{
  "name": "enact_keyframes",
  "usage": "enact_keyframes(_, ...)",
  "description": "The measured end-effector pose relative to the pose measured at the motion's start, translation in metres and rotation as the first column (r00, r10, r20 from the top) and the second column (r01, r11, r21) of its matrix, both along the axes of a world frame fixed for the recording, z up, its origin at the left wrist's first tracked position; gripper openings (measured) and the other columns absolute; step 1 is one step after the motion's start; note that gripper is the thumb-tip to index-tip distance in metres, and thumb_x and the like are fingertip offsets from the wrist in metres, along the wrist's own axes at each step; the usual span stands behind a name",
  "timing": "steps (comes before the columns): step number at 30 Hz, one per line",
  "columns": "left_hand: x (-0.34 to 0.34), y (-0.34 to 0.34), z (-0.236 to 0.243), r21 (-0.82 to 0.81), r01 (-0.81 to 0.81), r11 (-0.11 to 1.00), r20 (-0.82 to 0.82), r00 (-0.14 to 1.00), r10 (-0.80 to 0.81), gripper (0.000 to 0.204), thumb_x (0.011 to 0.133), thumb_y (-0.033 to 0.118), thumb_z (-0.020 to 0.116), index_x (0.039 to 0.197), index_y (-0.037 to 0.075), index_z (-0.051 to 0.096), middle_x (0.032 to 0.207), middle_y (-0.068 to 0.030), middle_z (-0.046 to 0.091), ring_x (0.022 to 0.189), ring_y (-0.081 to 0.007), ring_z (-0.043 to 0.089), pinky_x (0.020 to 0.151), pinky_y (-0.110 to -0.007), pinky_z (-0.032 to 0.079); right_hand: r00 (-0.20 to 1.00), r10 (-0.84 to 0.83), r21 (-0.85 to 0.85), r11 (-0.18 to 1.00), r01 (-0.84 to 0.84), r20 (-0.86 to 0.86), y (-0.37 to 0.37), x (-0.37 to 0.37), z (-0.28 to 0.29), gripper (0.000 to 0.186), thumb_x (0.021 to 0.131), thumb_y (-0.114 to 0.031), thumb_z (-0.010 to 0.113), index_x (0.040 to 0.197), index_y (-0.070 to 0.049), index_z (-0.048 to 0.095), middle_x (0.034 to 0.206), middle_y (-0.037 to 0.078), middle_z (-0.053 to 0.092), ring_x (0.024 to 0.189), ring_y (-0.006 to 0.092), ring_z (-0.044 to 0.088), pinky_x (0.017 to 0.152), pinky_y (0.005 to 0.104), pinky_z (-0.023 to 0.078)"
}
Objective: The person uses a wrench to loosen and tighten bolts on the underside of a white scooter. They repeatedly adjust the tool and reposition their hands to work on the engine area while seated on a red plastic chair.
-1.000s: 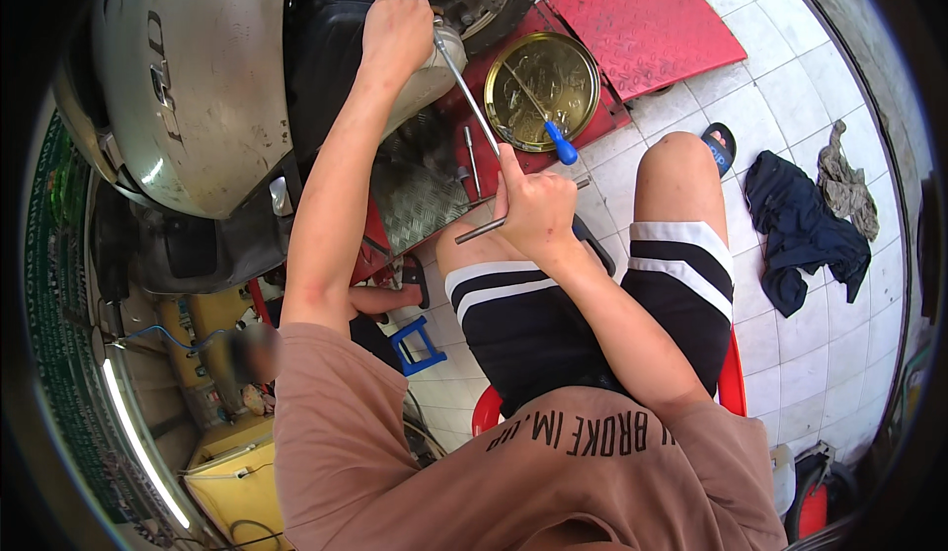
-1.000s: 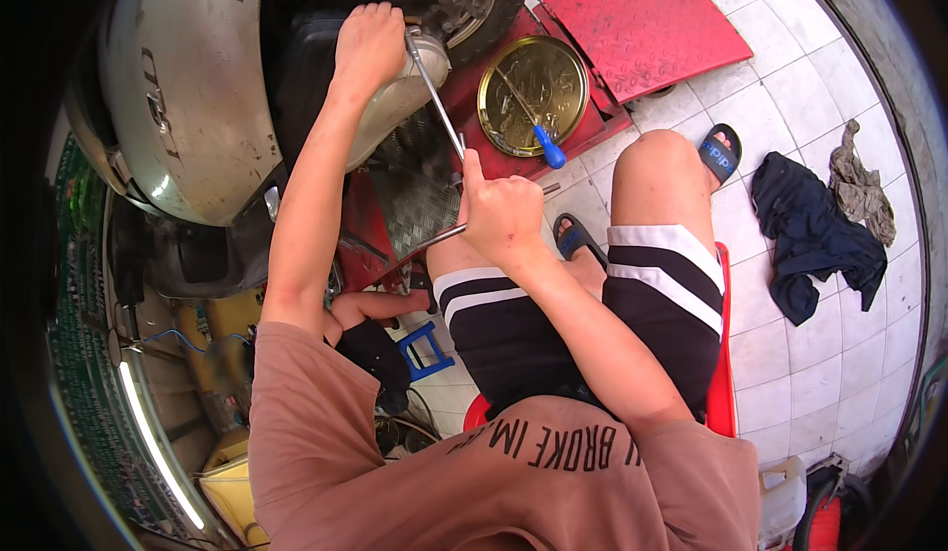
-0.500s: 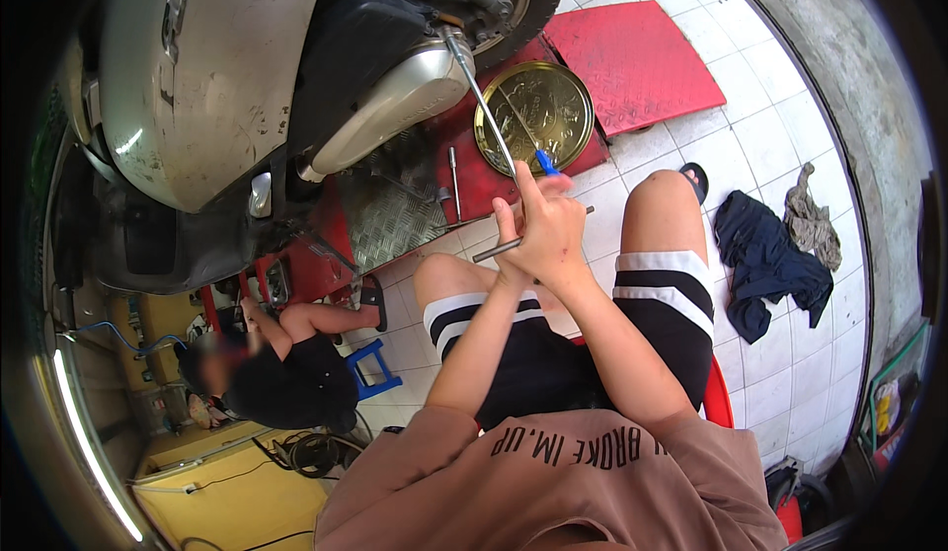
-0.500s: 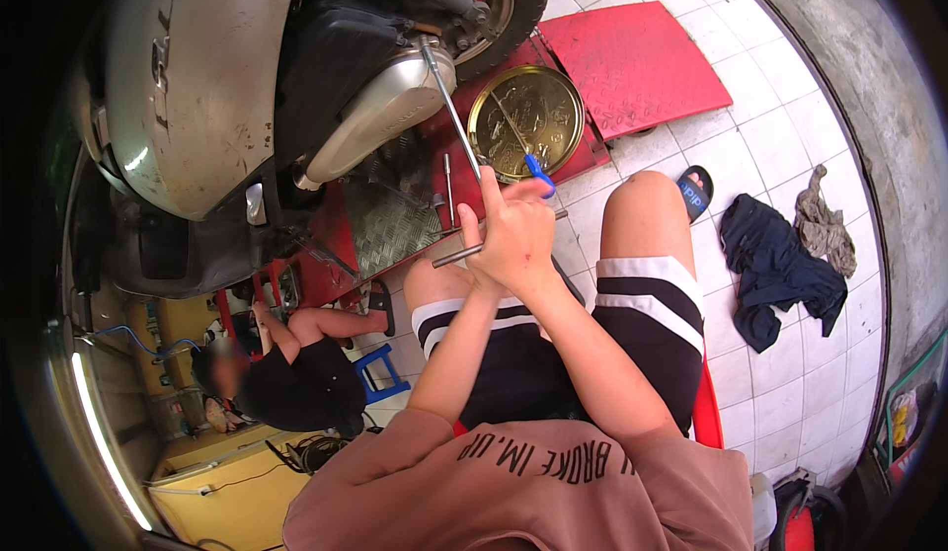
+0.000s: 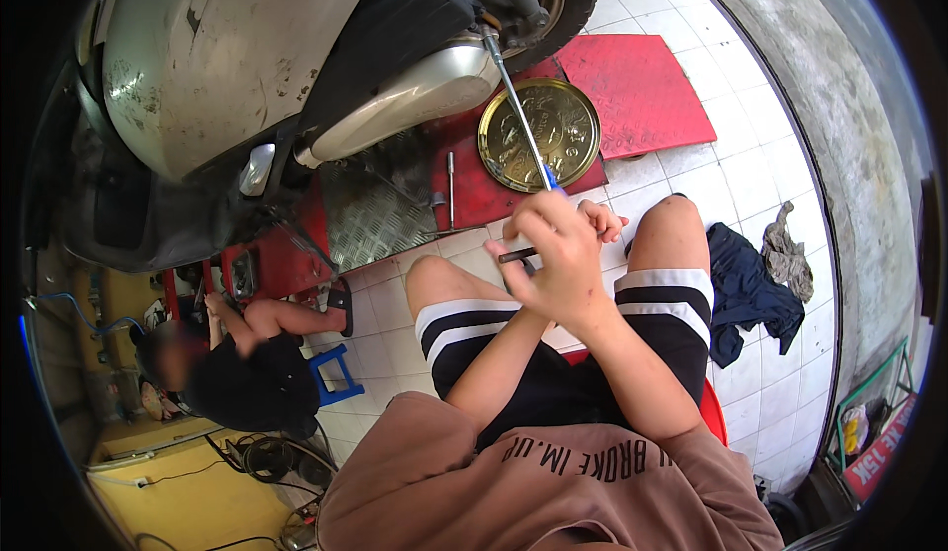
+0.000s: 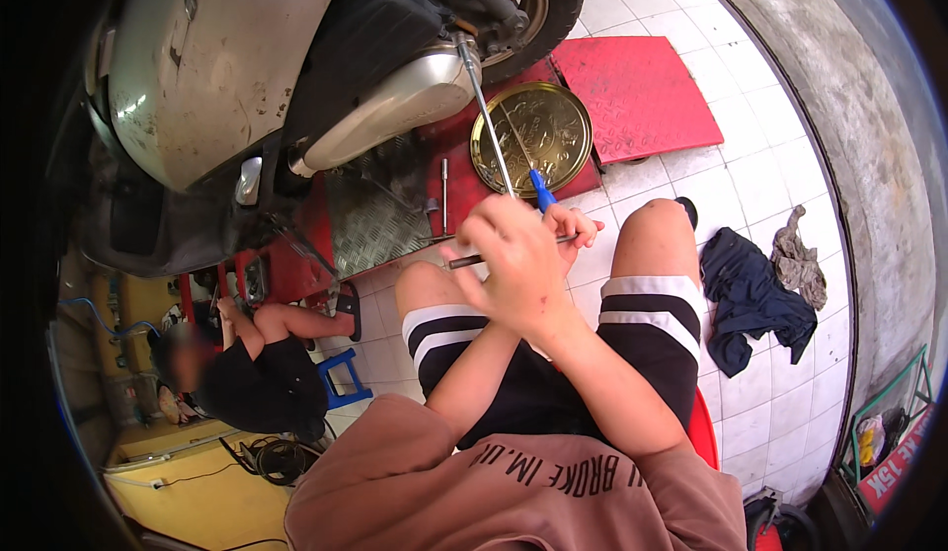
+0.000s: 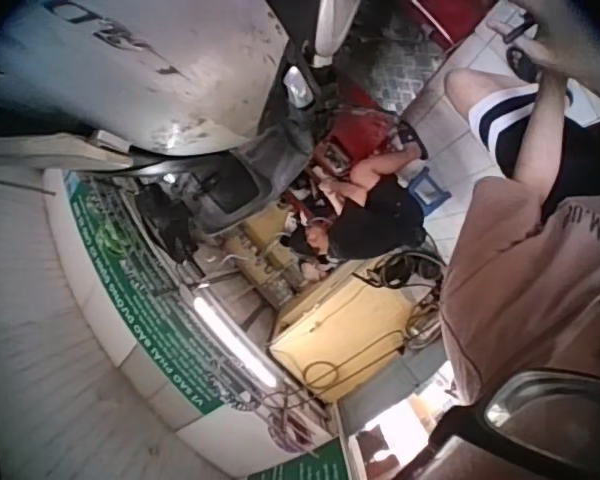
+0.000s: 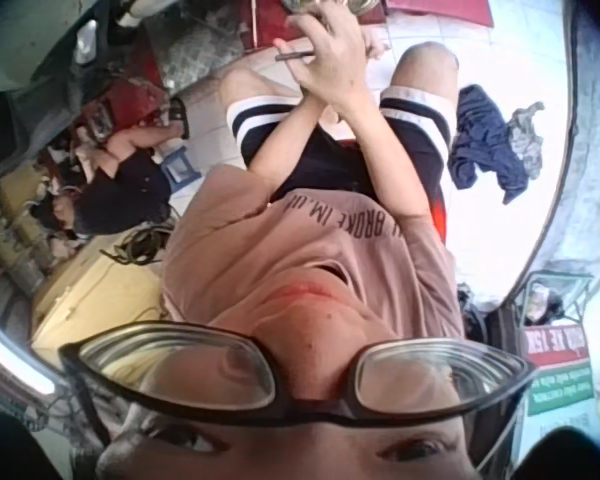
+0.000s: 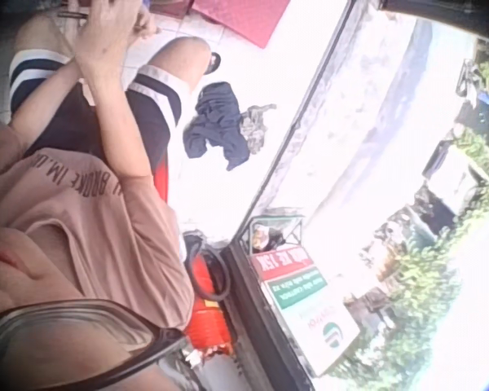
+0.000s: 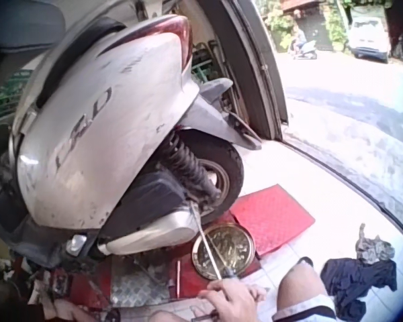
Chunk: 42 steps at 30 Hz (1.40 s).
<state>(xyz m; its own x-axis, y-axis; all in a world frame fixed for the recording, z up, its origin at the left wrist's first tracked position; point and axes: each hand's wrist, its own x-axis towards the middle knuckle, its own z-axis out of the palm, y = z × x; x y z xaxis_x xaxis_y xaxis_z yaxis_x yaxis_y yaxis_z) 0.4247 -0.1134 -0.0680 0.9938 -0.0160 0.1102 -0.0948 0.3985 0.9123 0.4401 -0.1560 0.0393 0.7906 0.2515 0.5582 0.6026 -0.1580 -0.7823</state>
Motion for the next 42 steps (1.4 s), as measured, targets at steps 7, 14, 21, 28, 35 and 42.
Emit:
enact_keyframes(7,-0.006,0.004,0.006,0.128,-0.044,0.991,0.186,0.982,0.020,0.025,0.094,0.016,0.047,0.073,0.009,0.034,0.073,-0.0030,0.040,0.074,-0.0184,0.045,0.102,-0.045,0.036,0.996,0.086,-0.037,0.996,-0.086,-0.013,0.022,-0.010,-0.004,0.045,0.083,-0.019,0.068,0.045,-0.005,0.047,0.041,0.008,0.043,0.034,0.0268,0.042,0.038,0.0360,0.032)
enact_keyframes(14,-0.009,0.019,-0.004,-0.059,0.066,0.996,0.190,0.980,-0.054,0.039,0.094,0.035,0.043,0.069,0.009,0.030,0.068,-0.0011,0.030,0.066,-0.0186,0.034,0.075,-0.036,0.036,0.991,0.130,-0.041,0.991,-0.130,-0.010,0.032,-0.011,-0.008,0.047,0.084,-0.021,0.068,0.045,-0.006,0.046,0.041,0.009,0.041,0.034,0.0276,0.042,0.038,0.0375,0.032)
enact_keyframes(21,-0.010,0.024,-0.012,-0.067,0.111,0.992,0.170,0.981,-0.098,0.042,0.086,0.040,0.048,0.069,0.007,0.027,0.071,-0.0002,0.022,0.067,-0.0191,0.024,0.068,-0.034,0.027,0.988,0.152,-0.018,0.988,-0.152,0.001,0.033,-0.011,-0.013,0.047,0.084,-0.020,0.068,0.046,-0.006,0.044,0.041,0.009,0.040,0.035,0.0279,0.041,0.038,0.0378,0.031)
enact_keyframes(28,-0.011,0.031,-0.021,-0.059,0.152,0.987,0.176,0.974,-0.139,0.041,0.086,0.036,0.049,0.070,0.007,0.027,0.072,-0.0001,0.021,0.068,-0.0190,0.023,0.068,-0.034,0.026,0.990,0.141,0.041,0.989,-0.140,-0.009,0.035,-0.012,-0.016,0.047,0.083,-0.018,0.069,0.047,-0.005,0.042,0.042,0.008,0.038,0.035,0.0273,0.040,0.038,0.0373,0.030)
enact_keyframes(35,-0.009,0.036,-0.011,-0.053,0.217,0.975,0.190,0.961,-0.203,0.037,0.088,0.029,0.050,0.070,0.007,0.026,0.072,-0.0004,0.021,0.068,-0.0193,0.023,0.069,-0.034,0.026,0.989,0.147,0.084,0.986,-0.145,-0.019,0.036,-0.012,-0.016,0.048,0.082,-0.018,0.070,0.047,-0.005,0.040,0.042,0.008,0.036,0.035,0.0271,0.037,0.038,0.0372,0.028)
enact_keyframes(42,-0.017,0.046,-0.011,0.050,0.207,0.977,0.119,0.970,-0.212,0.032,0.090,0.023,0.049,0.072,0.006,0.028,0.073,-0.0011,0.024,0.070,-0.0196,0.025,0.070,-0.034,0.028,0.988,0.149,0.125,0.982,-0.142,-0.041,0.036,-0.013,-0.012,0.049,0.082,-0.018,0.070,0.047,-0.005,0.039,0.042,0.008,0.033,0.034,0.0260,0.035,0.039,0.0369,0.026)
